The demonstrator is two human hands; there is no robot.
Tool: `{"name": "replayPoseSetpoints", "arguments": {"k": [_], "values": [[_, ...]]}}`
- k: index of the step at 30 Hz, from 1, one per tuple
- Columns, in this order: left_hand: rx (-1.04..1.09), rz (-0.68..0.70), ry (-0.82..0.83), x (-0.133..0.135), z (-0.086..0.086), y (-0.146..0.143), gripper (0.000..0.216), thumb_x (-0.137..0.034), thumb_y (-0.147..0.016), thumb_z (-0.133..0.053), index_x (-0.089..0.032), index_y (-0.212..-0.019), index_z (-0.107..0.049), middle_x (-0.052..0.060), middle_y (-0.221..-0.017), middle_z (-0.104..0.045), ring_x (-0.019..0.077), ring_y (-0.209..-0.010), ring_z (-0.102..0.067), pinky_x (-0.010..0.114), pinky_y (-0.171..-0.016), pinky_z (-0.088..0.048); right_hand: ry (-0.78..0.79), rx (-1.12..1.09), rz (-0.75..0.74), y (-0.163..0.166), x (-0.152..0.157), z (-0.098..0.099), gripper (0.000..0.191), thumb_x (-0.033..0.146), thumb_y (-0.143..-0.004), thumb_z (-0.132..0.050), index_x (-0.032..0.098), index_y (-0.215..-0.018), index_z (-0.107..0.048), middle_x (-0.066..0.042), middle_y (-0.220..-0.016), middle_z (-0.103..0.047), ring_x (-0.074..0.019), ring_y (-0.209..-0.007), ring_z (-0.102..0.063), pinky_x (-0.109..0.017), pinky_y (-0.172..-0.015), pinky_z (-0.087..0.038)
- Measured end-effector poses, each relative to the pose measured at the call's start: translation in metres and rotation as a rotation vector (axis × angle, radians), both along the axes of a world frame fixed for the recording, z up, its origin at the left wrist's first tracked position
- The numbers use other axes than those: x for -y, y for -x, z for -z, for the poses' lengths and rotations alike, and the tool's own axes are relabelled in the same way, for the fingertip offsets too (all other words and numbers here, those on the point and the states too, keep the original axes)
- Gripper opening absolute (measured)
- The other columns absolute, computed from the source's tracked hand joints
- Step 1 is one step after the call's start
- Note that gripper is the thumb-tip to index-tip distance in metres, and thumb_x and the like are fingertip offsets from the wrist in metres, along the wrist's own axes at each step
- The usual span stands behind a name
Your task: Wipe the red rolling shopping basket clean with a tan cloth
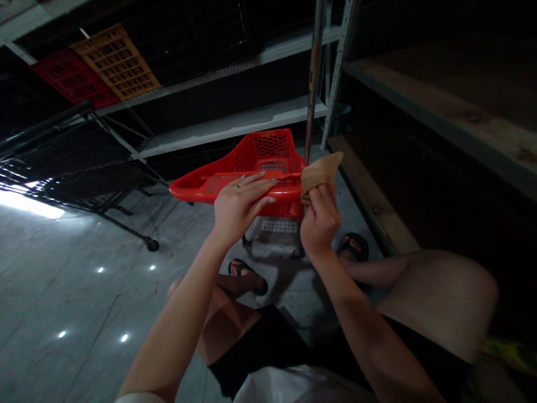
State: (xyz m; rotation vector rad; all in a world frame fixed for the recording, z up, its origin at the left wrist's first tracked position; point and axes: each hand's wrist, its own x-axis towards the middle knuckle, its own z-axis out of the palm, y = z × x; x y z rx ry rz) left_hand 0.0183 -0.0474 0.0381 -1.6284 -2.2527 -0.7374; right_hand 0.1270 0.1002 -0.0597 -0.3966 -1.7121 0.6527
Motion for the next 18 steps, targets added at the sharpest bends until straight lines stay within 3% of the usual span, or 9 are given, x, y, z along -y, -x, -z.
{"name": "replayPoseSetpoints", "arguments": {"k": [4,7,10,12,15,18], "values": [[-0.020,-0.071,-0.027,-0.038,0.004,-0.024,0.032,-0.027,-0.101,-0.055,-0.021,-0.128,-0.071,0.007,-0.133,-0.073,0.0246,-0.135,-0.062,0.045,-0.115,-0.050,-0.148,0.092,0.043,-0.006,-0.011,-0.012,0.034,0.020,-0.102,-0.043,0.023,-0.104,-0.077,-0.009,-0.112,-0.077,-0.0260,-0.128,-0.065,-0.049,-0.114,-0.051],[0.014,0.006,-0.034,-0.055,0.002,-0.033,0.041,-0.017,-0.100,-0.040,-0.014,-0.129,-0.069,0.008,-0.140,-0.069,0.0226,-0.133,-0.063,0.040,-0.113,-0.051,-0.232,0.142,0.005,-0.010,-0.027,-0.017,0.036,0.018,-0.101,-0.041,0.022,-0.110,-0.076,-0.010,-0.118,-0.075,-0.0254,-0.129,-0.063,-0.049,-0.116,-0.048],[-0.009,0.064,-0.034,-0.040,-0.001,-0.029,0.047,-0.022,-0.102,-0.037,-0.011,-0.144,-0.056,0.010,-0.151,-0.059,0.0238,-0.142,-0.055,0.042,-0.117,-0.047,-0.321,0.158,-0.011,-0.015,-0.064,-0.021,0.037,0.014,-0.099,-0.040,0.018,-0.107,-0.076,-0.012,-0.115,-0.075,-0.0258,-0.127,-0.064,-0.050,-0.114,-0.049],[-0.079,-0.072,-0.011,-0.018,0.000,-0.024,0.051,-0.031,-0.100,-0.054,-0.012,-0.148,-0.053,0.016,-0.153,-0.056,0.0291,-0.144,-0.053,0.049,-0.119,-0.046,-0.340,0.193,-0.018,-0.016,-0.095,-0.023,0.036,0.013,-0.096,-0.041,0.017,-0.104,-0.076,-0.012,-0.111,-0.075,-0.0259,-0.123,-0.065,-0.051,-0.111,-0.051],[-0.166,-0.312,0.025,0.010,0.007,-0.019,0.057,-0.049,-0.095,-0.066,-0.015,-0.140,-0.062,0.018,-0.142,-0.065,0.0353,-0.128,-0.066,0.053,-0.109,-0.052,-0.265,0.231,0.002,-0.012,-0.127,-0.025,0.038,0.011,-0.091,-0.041,0.019,-0.102,-0.076,-0.011,-0.109,-0.075,-0.0257,-0.119,-0.067,-0.052,-0.107,-0.053],[-0.233,-0.399,0.033,0.012,0.016,-0.019,0.056,-0.061,-0.095,-0.059,-0.015,-0.125,-0.072,0.017,-0.119,-0.078,0.0333,-0.102,-0.076,0.046,-0.091,-0.057,-0.224,0.224,0.058,-0.003,-0.120,-0.023,0.041,0.008,-0.089,-0.040,0.019,-0.104,-0.076,-0.012,-0.113,-0.076,-0.0270,-0.123,-0.066,-0.053,-0.109,-0.052]]}}
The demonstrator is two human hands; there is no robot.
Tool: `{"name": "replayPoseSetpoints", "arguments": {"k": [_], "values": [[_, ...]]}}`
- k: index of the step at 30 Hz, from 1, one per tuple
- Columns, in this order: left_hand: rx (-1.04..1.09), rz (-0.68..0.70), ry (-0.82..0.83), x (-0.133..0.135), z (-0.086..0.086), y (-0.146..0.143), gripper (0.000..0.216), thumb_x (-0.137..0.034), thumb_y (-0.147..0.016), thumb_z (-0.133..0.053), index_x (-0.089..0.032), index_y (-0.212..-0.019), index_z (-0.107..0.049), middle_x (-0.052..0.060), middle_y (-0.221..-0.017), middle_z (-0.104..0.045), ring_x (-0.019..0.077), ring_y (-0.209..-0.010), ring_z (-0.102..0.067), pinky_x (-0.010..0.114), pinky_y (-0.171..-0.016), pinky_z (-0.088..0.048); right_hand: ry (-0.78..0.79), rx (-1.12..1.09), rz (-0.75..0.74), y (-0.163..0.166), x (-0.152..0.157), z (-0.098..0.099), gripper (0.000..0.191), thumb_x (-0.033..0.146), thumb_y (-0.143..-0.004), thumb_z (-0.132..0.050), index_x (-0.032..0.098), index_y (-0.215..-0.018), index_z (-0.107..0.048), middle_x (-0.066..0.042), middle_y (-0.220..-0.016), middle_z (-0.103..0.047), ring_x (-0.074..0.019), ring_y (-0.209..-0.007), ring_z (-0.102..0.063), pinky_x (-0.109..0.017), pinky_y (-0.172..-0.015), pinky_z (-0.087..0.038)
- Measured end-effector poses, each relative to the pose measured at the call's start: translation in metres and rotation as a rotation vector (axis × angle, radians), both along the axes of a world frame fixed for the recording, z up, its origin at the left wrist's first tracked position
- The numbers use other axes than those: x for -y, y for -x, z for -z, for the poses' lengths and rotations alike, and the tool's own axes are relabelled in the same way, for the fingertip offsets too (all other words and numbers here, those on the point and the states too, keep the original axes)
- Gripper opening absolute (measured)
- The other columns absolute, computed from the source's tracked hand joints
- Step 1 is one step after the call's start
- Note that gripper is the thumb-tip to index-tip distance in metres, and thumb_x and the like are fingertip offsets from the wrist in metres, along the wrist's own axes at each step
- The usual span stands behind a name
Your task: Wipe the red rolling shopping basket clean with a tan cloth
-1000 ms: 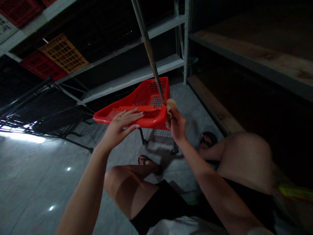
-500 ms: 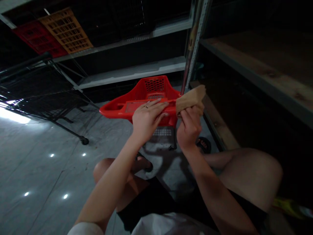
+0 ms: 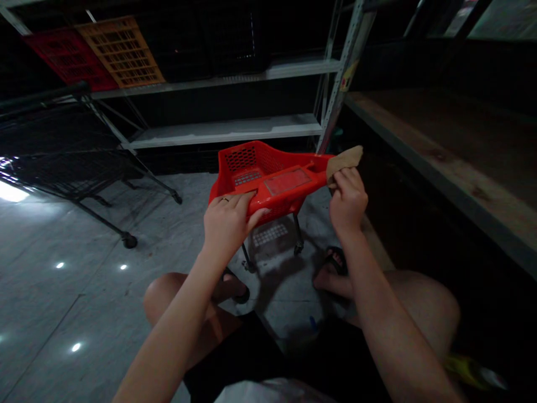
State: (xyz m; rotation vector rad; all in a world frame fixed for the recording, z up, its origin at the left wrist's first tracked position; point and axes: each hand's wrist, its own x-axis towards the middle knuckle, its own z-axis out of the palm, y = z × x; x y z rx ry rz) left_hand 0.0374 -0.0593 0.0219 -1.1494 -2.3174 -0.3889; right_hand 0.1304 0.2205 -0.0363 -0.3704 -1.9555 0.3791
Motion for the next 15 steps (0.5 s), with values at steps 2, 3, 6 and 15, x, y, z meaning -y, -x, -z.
{"name": "replayPoseSetpoints", "arguments": {"k": [2,3,6,15], "values": [[-0.042,-0.009,0.021,-0.010,0.004,-0.001,0.058,-0.065,-0.096,-0.054,-0.016,-0.119,-0.075,0.015,-0.108,-0.080,0.0310,-0.090,-0.077,0.041,-0.079,-0.056,-0.032,-0.015,0.008,0.005,0.027,0.001,0.041,0.008,-0.090,-0.041,0.020,-0.109,-0.076,-0.011,-0.117,-0.076,-0.0269,-0.125,-0.065,-0.051,-0.112,-0.050],[-0.058,-0.007,0.033,-0.015,0.005,-0.002,0.059,-0.066,-0.097,-0.052,-0.016,-0.118,-0.075,0.014,-0.105,-0.081,0.0300,-0.086,-0.077,0.039,-0.074,-0.055,-0.061,-0.012,-0.016,0.007,0.044,0.000,0.042,0.007,-0.091,-0.041,0.020,-0.110,-0.076,-0.010,-0.117,-0.076,-0.0261,-0.125,-0.066,-0.050,-0.113,-0.050],[-0.070,-0.001,0.064,-0.028,0.004,-0.001,0.061,-0.067,-0.099,-0.046,-0.016,-0.118,-0.074,0.014,-0.101,-0.081,0.0274,-0.082,-0.076,0.035,-0.068,-0.051,-0.180,0.048,-0.151,0.008,0.090,-0.005,0.044,0.007,-0.095,-0.039,0.022,-0.114,-0.075,-0.009,-0.116,-0.077,-0.0237,-0.127,-0.065,-0.044,-0.113,-0.050],[-0.050,0.039,-0.017,-0.025,0.010,0.006,0.058,-0.067,-0.097,-0.052,-0.018,-0.118,-0.075,0.012,-0.104,-0.081,0.0251,-0.086,-0.077,0.032,-0.071,-0.050,-0.281,0.220,-0.159,0.009,0.016,-0.021,0.041,0.007,-0.092,-0.043,0.016,-0.116,-0.074,-0.013,-0.123,-0.075,-0.0268,-0.126,-0.065,-0.047,-0.113,-0.049]]}}
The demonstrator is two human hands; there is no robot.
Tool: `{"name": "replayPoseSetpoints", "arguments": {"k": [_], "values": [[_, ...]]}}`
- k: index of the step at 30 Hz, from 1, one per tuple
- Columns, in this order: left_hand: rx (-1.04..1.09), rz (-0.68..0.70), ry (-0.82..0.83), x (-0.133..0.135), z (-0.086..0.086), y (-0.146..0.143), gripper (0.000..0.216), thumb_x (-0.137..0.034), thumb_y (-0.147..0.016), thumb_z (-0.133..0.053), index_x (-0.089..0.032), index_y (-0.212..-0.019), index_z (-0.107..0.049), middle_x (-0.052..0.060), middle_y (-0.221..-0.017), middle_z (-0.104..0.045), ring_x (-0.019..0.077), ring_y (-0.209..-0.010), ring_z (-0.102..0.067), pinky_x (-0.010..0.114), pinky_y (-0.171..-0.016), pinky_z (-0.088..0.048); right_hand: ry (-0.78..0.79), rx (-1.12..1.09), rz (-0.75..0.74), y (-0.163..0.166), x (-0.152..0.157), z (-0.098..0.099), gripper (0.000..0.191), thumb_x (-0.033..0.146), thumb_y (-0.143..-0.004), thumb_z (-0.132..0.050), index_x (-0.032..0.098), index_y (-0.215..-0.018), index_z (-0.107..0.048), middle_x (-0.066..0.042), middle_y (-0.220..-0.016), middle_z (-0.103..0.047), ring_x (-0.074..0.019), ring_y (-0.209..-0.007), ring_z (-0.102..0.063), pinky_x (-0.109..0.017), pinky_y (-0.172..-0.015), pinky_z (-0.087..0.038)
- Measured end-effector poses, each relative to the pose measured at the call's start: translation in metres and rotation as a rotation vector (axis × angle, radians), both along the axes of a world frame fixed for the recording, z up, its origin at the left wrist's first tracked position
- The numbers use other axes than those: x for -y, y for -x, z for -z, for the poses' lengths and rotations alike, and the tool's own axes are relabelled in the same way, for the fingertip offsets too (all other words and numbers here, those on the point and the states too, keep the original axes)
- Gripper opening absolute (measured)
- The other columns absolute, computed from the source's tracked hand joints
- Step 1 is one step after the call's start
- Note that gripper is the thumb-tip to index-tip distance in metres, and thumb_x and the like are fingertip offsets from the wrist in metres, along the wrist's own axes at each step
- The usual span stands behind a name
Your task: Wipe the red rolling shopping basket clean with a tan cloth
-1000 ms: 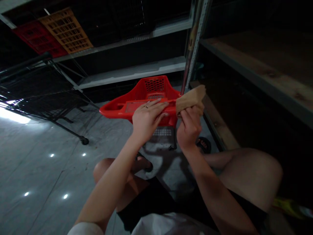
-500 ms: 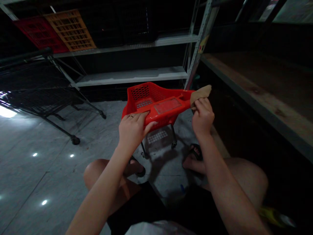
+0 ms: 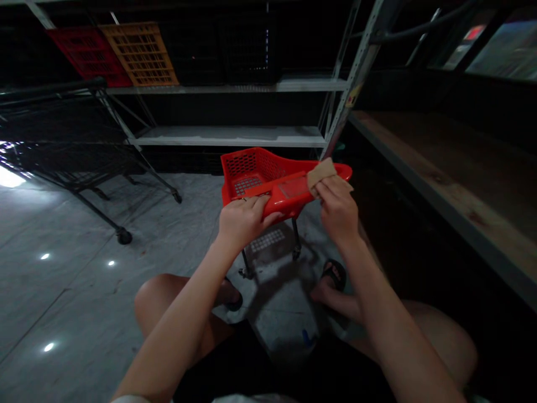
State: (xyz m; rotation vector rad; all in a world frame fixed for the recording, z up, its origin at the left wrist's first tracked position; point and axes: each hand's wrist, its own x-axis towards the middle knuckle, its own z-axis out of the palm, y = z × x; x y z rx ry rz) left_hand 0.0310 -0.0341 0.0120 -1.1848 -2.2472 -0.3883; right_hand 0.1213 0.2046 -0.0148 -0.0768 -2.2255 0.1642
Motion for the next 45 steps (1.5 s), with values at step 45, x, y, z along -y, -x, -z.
{"name": "replayPoseSetpoints", "arguments": {"k": [45], "values": [[0.080,0.117,0.271,-0.004,-0.024,0.010,0.054,-0.045,-0.096,-0.061,-0.019,-0.143,-0.060,0.013,-0.124,-0.076,0.0272,-0.099,-0.075,0.034,-0.080,-0.056,0.239,-0.030,0.052,0.007,-0.020,0.043,0.058,0.005,-0.084,-0.042,0.016,-0.137,-0.062,-0.017,-0.146,-0.061,-0.0291,-0.146,-0.050,-0.058,-0.119,-0.044]]}}
